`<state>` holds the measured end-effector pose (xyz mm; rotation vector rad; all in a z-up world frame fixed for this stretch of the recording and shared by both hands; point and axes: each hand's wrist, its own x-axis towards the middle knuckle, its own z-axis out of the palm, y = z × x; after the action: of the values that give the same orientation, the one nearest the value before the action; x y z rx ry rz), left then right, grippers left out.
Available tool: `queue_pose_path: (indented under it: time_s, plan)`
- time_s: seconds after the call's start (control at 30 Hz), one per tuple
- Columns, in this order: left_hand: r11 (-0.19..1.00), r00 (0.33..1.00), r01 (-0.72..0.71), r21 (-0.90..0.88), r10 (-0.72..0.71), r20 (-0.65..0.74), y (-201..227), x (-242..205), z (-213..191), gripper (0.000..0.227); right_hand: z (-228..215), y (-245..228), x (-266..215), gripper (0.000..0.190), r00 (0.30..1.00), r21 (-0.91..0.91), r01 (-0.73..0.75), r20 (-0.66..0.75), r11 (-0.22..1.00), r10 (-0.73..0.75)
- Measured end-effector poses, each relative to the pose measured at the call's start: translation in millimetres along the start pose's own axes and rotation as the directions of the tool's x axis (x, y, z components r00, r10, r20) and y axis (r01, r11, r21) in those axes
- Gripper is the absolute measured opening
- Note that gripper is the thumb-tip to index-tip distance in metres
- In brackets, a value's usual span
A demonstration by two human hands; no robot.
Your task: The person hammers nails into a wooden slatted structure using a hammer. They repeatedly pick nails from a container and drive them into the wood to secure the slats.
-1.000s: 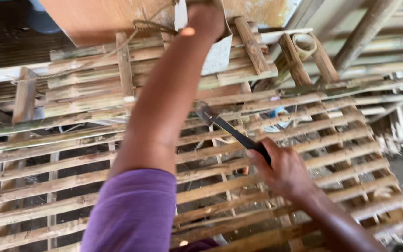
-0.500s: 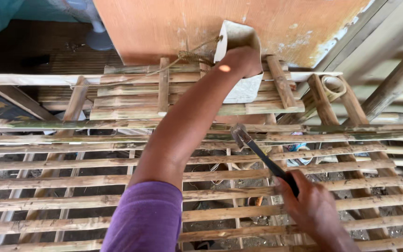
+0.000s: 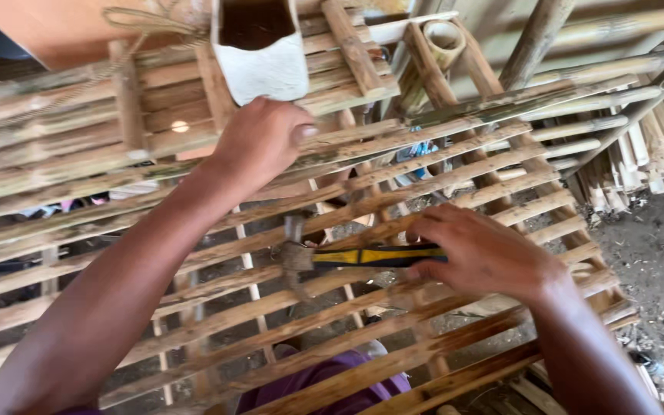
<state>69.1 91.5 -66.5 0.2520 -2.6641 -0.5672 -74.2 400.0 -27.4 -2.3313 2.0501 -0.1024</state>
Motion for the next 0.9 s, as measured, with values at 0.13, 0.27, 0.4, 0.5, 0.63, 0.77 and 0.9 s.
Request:
queue_pose_path:
  time_s: [0.13, 0.27, 0.4, 0.5, 0.63, 0.77, 0.9]
  plan:
    - [0.94, 0.978, 0.094, 0.329, -0.025, -0.207, -9.6, -11.5, 61.6, 0.01, -12.5, 66.5, -1.0, 0.032, 0.892, 0.177, -0.403, 0.294, 0.898, 0.343]
    - [0.862, 0.977, 0.133, 0.489, -0.031, -0.212, -23.3, 10.1, 93.5, 0.017, -1.5, 127.6, 7.1, 0.034, 0.972, -0.084, -0.221, -0.104, 0.972, 0.212]
    - [0.705, 0.985, 0.152, 0.693, -0.051, -0.164, -33.9, 21.1, 86.2, 0.011, 16.4, 177.6, 12.7, 0.032, 0.974, 0.095, -0.079, -0.205, 0.992, 0.097]
    - [0.766, 0.983, 0.182, 0.616, -0.134, -0.123, -30.9, 23.5, 81.3, 0.015, 25.5, 213.9, 12.1, 0.029, 0.959, 0.109, -0.141, -0.232, 0.984, 0.163]
    - [0.811, 0.929, 0.359, 0.461, -0.355, -0.099, -14.1, 25.2, 83.1, 0.025, 25.8, 254.1, 15.2, 0.023, 0.94, 0.058, -0.234, -0.242, 0.97, 0.242]
    - [0.781, 0.913, 0.403, 0.476, -0.377, -0.154, -4.6, 20.7, 76.3, 0.019, 28.8, 265.0, 21.6, 0.022, 0.935, 0.164, -0.17, -0.284, 0.972, 0.212]
    - [0.732, 0.927, 0.368, 0.573, -0.245, -0.283, -21.7, 16.3, 60.0, 0.026, 32.4, 263.9, 42.5, 0.028, 0.937, 0.032, -0.104, -0.331, 0.994, 0.109]
